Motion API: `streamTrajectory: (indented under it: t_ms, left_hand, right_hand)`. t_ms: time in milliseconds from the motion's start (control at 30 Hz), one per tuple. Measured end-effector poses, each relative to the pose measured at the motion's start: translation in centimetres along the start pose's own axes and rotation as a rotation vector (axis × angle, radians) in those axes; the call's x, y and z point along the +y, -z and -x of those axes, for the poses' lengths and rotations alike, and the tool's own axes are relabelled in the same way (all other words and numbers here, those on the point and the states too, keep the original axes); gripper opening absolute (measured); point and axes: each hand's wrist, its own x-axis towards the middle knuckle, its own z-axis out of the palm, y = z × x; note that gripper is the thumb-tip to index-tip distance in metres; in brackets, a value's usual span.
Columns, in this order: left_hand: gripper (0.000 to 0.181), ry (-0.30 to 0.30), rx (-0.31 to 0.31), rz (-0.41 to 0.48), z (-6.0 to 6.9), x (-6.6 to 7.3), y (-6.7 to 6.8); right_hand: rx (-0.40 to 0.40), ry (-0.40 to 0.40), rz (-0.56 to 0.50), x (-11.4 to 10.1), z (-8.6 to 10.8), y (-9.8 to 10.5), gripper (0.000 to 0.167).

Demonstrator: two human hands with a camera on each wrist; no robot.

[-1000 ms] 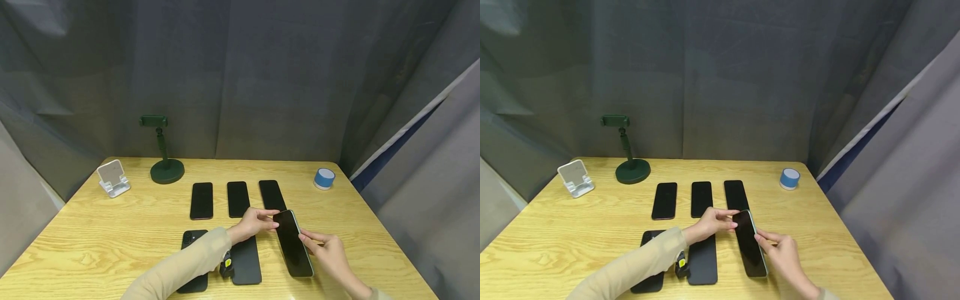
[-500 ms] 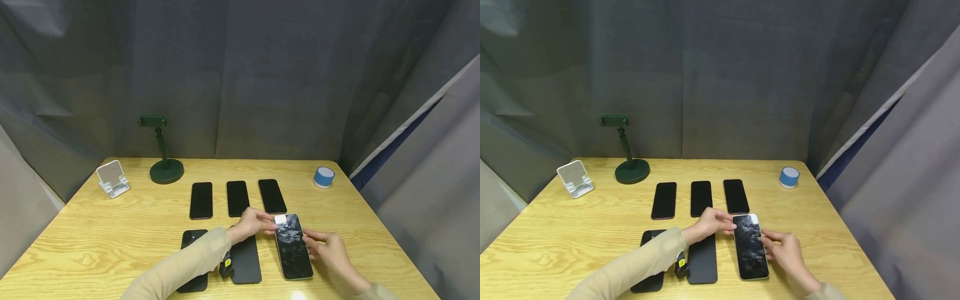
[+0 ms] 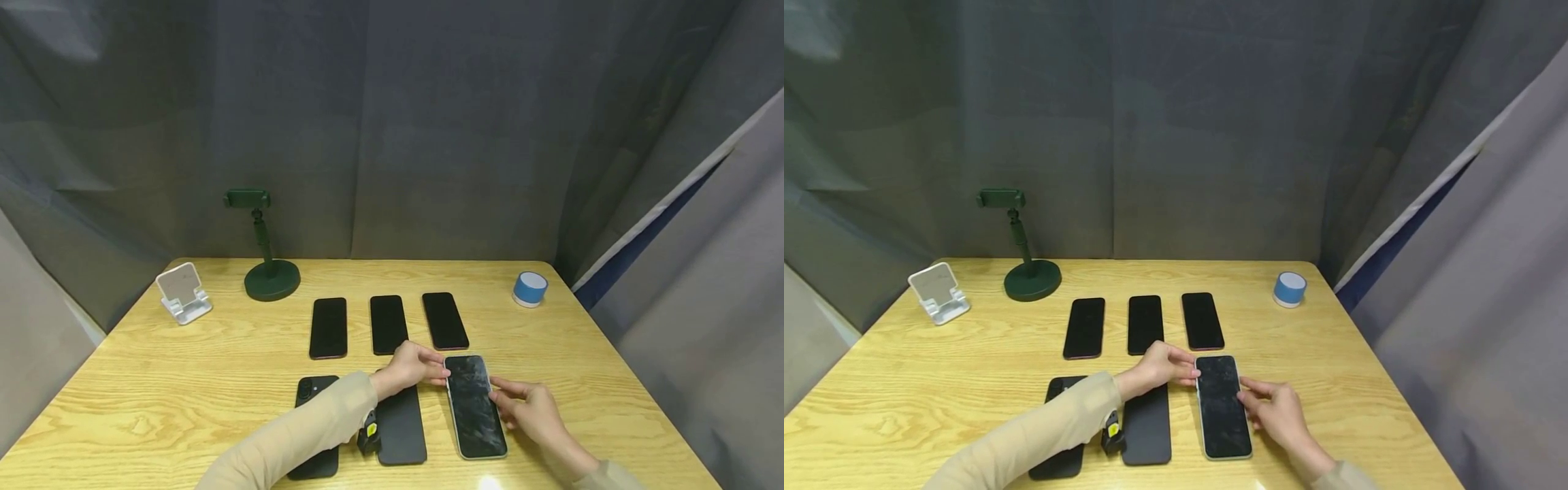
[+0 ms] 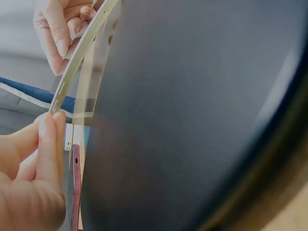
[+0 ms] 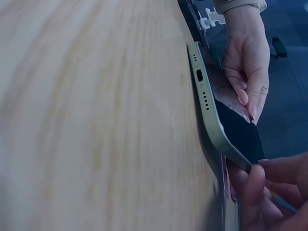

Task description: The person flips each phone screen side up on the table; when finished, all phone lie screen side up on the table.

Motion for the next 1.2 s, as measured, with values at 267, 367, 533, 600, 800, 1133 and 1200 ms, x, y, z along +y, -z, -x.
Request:
streamTrajectory:
  t_ms: [267, 367, 533, 600, 800, 1133, 1200]
  left_hand:
    - [0.031, -0.001, -0.004, -0.128, 0.1, -0.19, -0.05]
    - [0.035, -0.019, -0.008, -0.269, 0.17, -0.25, 0.11]
    - [0.044, -0.035, -0.038, -0.372, 0.32, -0.03, 0.28]
    - [0.047, -0.036, -0.044, -0.37, 0.42, 0.12, 0.27]
    - [0.033, -0.088, -0.061, -0.456, 0.72, 0.34, 0.2]
    - [0.039, -0.183, -0.106, -0.664, 0.64, 0.52, 0.44]
    - [0.028, -0.209, -0.118, -0.678, 0.6, 0.57, 0.44]
  right_hand:
    - [-0.019, -0.005, 0.019, 0.1, -0.12, -0.13, 0.035]
    - [-0.027, -0.007, 0.013, 0.19, -0.21, -0.25, 0.036]
    - [-0.027, -0.003, 0.048, 0.32, -0.36, -0.36, 0.038]
    - [-0.024, -0.008, 0.07, 0.29, -0.41, -0.37, 0.038]
    - [-0.038, -0.004, 0.105, 0.2, -0.28, -0.33, 0.042]
    - [-0.058, 0.126, 0.269, 0.21, -0.46, -0.21, 0.046]
    - [-0.065, 0.113, 0.266, 0.2, -0.49, -0.2, 0.048]
